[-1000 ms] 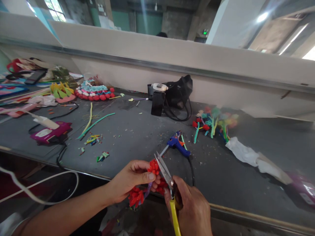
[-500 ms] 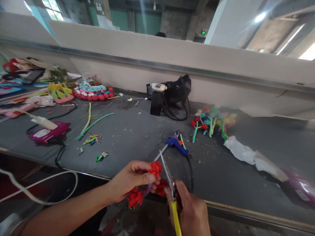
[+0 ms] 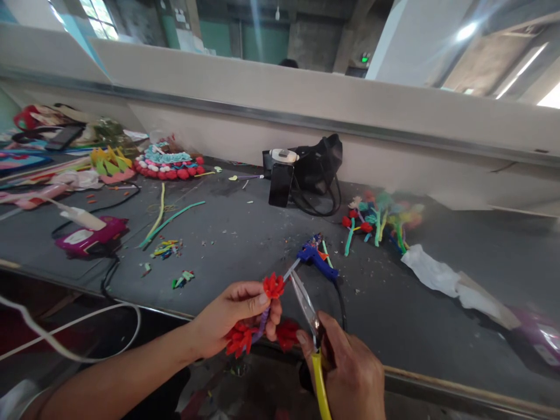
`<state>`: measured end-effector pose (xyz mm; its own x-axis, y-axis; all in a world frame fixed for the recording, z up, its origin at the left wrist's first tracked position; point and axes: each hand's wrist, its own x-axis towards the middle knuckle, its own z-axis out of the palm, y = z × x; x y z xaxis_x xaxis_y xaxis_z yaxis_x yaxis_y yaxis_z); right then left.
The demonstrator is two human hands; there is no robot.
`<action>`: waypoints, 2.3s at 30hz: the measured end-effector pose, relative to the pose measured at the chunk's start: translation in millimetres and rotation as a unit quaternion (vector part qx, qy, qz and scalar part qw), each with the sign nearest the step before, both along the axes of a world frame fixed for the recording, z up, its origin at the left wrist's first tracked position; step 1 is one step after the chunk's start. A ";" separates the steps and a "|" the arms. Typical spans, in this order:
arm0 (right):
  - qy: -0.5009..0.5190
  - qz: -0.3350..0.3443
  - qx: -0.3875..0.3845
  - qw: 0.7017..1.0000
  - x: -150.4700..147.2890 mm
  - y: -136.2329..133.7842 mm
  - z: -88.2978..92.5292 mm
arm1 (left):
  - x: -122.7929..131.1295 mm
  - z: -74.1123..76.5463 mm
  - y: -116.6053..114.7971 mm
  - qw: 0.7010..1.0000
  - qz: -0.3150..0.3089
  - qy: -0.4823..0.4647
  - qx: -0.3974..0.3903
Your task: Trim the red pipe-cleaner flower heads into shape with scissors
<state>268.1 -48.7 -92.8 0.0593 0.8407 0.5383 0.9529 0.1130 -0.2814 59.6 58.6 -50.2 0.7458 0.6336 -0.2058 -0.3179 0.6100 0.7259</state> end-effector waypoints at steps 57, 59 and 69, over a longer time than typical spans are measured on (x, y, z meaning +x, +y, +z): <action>-0.109 0.016 0.061 0.992 -3.0 -2.7 3.1 | 2.8 -0.2 1.2 0.981 0.106 0.083 0.137; -0.105 0.017 0.058 0.993 -2.8 -2.9 3.3 | 2.9 -1.2 1.3 0.981 0.106 0.083 0.139; -0.104 0.019 0.049 0.993 0.0 -2.5 -1.1 | 2.8 -2.5 0.8 0.976 0.101 0.095 0.165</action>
